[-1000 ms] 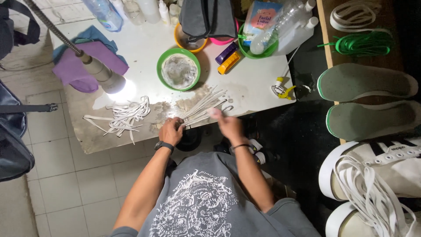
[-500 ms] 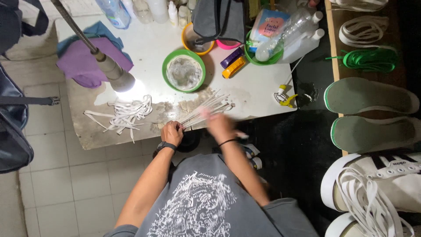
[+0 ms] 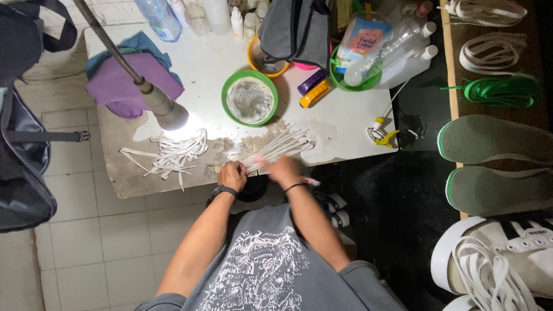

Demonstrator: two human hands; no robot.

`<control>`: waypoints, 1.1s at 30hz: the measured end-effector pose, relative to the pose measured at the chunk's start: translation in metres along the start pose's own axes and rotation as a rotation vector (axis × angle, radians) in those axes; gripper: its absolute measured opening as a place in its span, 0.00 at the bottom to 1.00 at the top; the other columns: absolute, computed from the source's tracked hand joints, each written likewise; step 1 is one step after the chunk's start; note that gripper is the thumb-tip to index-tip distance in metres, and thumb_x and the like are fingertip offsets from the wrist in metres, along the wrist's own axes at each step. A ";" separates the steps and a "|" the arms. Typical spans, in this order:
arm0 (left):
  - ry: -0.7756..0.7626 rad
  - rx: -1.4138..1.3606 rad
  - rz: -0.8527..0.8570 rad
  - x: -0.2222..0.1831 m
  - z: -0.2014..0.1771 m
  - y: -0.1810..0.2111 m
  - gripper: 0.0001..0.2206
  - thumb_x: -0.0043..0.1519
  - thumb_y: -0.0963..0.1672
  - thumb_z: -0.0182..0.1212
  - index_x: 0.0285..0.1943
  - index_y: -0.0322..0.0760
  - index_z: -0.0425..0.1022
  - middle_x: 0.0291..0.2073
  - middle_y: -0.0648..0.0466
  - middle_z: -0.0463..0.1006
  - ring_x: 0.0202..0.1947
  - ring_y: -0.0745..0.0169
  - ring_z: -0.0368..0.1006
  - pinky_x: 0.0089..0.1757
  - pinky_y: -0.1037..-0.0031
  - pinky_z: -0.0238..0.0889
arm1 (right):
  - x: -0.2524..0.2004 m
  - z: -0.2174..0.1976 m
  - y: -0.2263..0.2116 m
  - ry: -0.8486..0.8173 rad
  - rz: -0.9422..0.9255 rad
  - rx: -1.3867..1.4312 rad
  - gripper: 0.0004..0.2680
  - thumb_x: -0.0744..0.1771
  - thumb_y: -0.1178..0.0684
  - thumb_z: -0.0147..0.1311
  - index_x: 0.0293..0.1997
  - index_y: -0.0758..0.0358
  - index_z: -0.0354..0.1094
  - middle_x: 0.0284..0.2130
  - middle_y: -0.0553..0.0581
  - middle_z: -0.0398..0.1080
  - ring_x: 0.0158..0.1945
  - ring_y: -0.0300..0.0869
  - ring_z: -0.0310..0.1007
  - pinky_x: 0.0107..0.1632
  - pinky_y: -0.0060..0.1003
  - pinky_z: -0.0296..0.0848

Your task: Brushing a bundle of white shoelaces with a cleaning brush and solution on a workbench to remove dirt.

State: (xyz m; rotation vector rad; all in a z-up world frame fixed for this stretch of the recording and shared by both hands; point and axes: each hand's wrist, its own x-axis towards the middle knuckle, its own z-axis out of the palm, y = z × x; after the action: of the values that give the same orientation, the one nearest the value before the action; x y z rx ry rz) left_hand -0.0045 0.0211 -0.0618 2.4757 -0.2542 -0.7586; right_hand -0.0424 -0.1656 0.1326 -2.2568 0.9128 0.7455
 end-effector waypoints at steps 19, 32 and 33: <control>-0.024 -0.064 0.043 0.006 0.005 -0.006 0.07 0.59 0.45 0.67 0.32 0.39 0.77 0.31 0.43 0.74 0.44 0.34 0.78 0.46 0.54 0.73 | 0.067 -0.036 0.057 0.243 0.150 -0.100 0.25 0.67 0.31 0.47 0.42 0.71 0.78 0.39 0.70 0.78 0.52 0.59 0.77 0.53 0.52 0.75; -0.017 -0.057 0.042 0.010 0.005 -0.006 0.08 0.57 0.46 0.69 0.31 0.41 0.77 0.30 0.45 0.74 0.43 0.36 0.78 0.46 0.55 0.73 | 0.046 -0.038 0.029 0.252 0.082 0.170 0.22 0.67 0.37 0.50 0.41 0.74 0.77 0.35 0.71 0.77 0.49 0.59 0.78 0.47 0.50 0.77; -0.017 -0.053 0.026 0.004 0.010 -0.010 0.08 0.57 0.47 0.69 0.32 0.41 0.77 0.30 0.45 0.74 0.43 0.36 0.78 0.46 0.54 0.73 | 0.030 -0.024 0.006 0.201 -0.024 0.301 0.18 0.69 0.44 0.49 0.38 0.76 0.77 0.30 0.74 0.77 0.46 0.62 0.79 0.42 0.51 0.77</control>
State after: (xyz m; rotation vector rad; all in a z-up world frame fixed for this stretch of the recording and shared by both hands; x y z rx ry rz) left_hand -0.0065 0.0238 -0.0755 2.4128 -0.2681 -0.7657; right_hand -0.0226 -0.1984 0.1268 -2.0932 1.0143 0.3462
